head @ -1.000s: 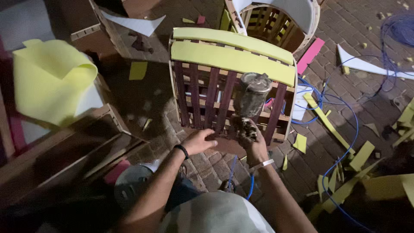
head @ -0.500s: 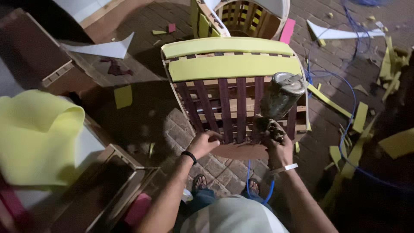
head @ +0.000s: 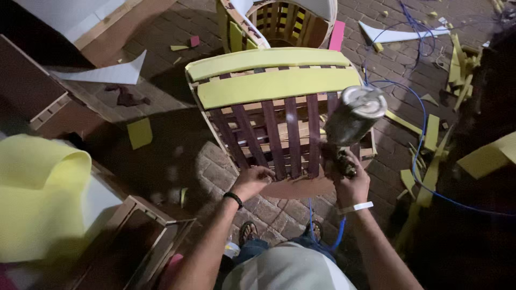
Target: The person attaches yellow foam strips to a wooden chair frame. They use a knife to trim the foam, a spray gun to apply adhesive, and a staple gun to secure the foam in place. The person repeatedly cuts, sprays, and staples foam pieces to cover the chair's backrest.
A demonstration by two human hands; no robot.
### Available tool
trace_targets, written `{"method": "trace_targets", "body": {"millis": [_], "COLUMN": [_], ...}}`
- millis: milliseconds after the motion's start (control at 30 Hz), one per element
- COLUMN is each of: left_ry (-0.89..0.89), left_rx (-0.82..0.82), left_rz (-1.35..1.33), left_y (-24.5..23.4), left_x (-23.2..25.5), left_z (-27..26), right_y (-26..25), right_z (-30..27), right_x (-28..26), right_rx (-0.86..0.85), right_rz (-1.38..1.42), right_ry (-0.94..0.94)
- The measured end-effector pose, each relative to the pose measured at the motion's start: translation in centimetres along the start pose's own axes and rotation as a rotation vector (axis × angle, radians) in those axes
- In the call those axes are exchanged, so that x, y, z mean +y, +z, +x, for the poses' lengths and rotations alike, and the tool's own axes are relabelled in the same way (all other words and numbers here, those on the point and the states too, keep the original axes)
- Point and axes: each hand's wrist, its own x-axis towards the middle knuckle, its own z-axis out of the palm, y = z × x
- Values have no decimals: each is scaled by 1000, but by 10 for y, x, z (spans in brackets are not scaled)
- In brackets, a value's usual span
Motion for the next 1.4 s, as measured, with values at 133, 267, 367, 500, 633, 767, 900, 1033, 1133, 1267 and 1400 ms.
{"method": "trace_targets", "body": {"millis": [133,267,367,500,633,767,900,1033,1133,1267,1400], "left_ry": [1,-42,31,-22,108,43,137,90,69,-18,87], "left_rx": [-47,-106,-132,-143,-123,-120,-160,-177,-193,-194,-183], "left_rz": [9,41,47,122,108,87,48,116,146,167,139], "left_y": [9,16,24,36,44,56,62,63,59,62,67], "left_x": [8,11,18,25,22,23,28,38,45,52,52], "left_z": [3,2,5,13,17,23,29,29,25,23,30], "right_y": [-14,-16,-22,-43,-61,-73,-73,-81,-84,-92,-112], "right_z": [-6,-5,3,4,5,12,17,17,16,20,29], "right_x": [7,8,6,13,28,38,41,44,48,55,58], "right_rx": [-67,-39,-53,-97,-58,-60,-2,-38,-76,-13,5], "right_rz": [101,140,181,230,370,317,337,134,114,282,131], "right_ry": [197,89,14,197,106,164,42,46,191,-32,107]}}
